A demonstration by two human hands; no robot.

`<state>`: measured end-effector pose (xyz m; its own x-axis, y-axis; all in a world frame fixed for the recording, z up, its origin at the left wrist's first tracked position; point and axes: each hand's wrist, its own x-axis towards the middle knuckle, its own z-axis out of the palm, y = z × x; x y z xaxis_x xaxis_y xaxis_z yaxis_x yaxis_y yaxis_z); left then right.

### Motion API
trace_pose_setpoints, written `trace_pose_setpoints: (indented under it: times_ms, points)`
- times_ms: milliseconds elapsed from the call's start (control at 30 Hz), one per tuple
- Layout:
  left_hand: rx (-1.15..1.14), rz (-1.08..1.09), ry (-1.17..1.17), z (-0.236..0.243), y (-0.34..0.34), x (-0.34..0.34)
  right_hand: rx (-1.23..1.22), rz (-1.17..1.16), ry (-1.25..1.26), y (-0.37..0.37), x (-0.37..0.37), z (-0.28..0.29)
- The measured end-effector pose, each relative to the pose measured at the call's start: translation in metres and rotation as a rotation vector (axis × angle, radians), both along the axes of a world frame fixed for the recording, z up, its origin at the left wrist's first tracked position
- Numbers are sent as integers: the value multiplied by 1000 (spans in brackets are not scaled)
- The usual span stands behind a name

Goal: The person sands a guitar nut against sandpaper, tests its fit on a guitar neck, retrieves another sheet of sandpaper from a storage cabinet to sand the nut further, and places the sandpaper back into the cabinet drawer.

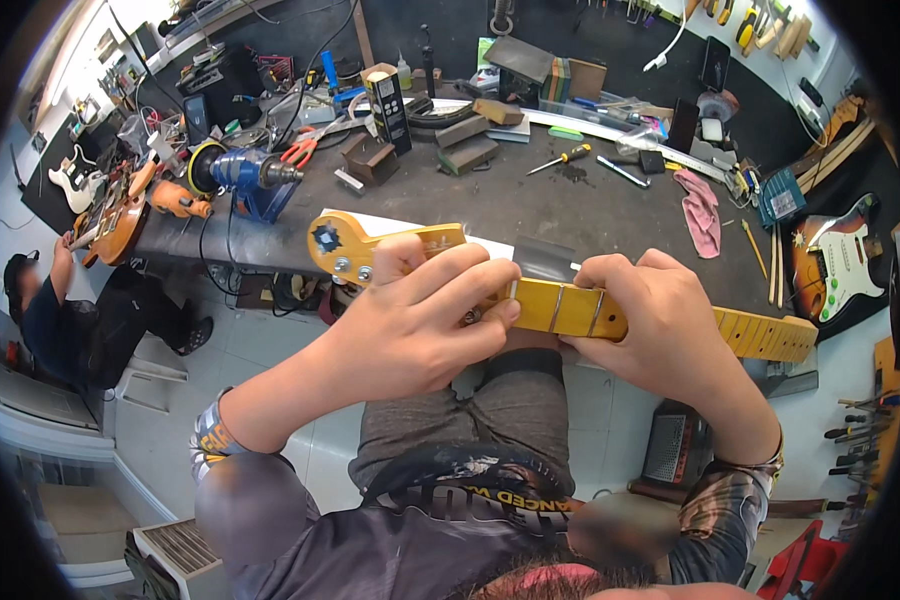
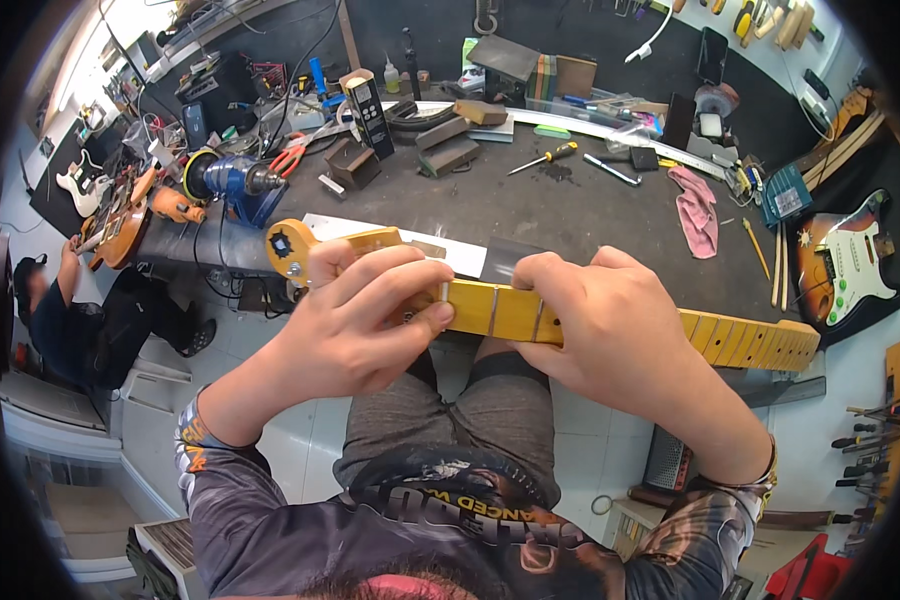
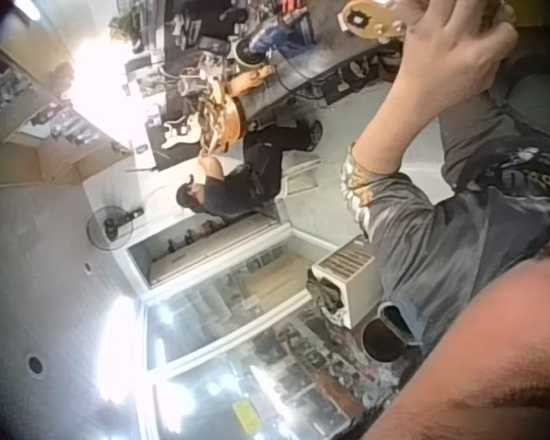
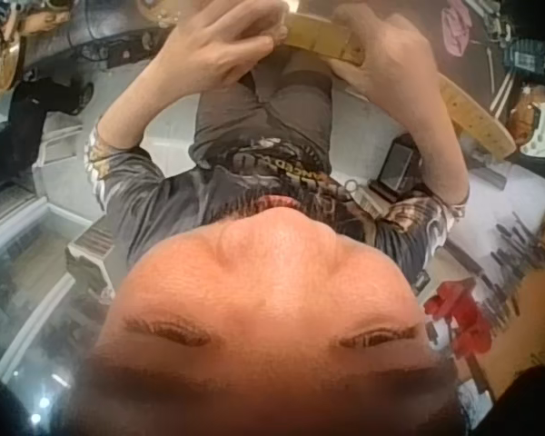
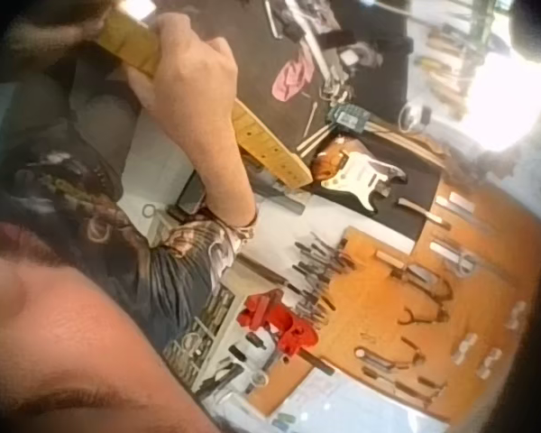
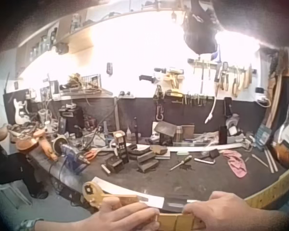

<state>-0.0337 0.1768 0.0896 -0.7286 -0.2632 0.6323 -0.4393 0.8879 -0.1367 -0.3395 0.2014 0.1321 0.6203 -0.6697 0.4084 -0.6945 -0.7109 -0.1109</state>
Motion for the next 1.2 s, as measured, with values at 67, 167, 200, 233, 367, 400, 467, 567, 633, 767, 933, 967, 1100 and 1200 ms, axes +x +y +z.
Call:
trace_pose_setpoints:
  times_ms: [67, 167, 200, 233, 367, 400, 467, 567, 633, 767, 933, 967, 1100, 1200]
  points:
    - [107, -47, -4, -1, -15, -10, 54, -33, 3, -11, -8, -2]
    - [147, -85, 27, -5, -43, -26, 112, -91, -14, -30, -22, -6]
    - [170, -110, 41, -6, -55, -32, 137, -124, -17, -37, -27, -8]
    - [168, -115, 44, -8, -66, -38, 169, -164, -11, -45, -32, -11]
    - [259, -125, 44, -25, -111, -64, 263, -176, -53, -84, -54, -27]
    - [299, -141, 48, -31, -124, -70, 300, -196, -70, -95, -60, -32]
    - [350, -135, 51, -45, -149, -81, 354, -198, -88, -120, -70, -46]
    - [433, -169, 46, -69, -187, -96, 416, -228, -93, -158, -84, -69]
    - [470, -150, 49, -86, -205, -101, 474, -223, -97, -178, -90, -85]
    - [581, -128, 34, -110, -228, -103, 598, -206, -86, -215, -95, -111]
    - [690, -78, -12, -130, -238, -101, 734, -191, -118, -234, -95, -135]
    - [682, -76, 11, -132, -239, -102, 741, -177, -122, -236, -95, -139]
    - [713, -29, 9, -135, -239, -105, 772, -181, -180, -237, -93, -147]
    - [670, -41, 10, -134, -236, -106, 701, -178, -193, -228, -93, -148]
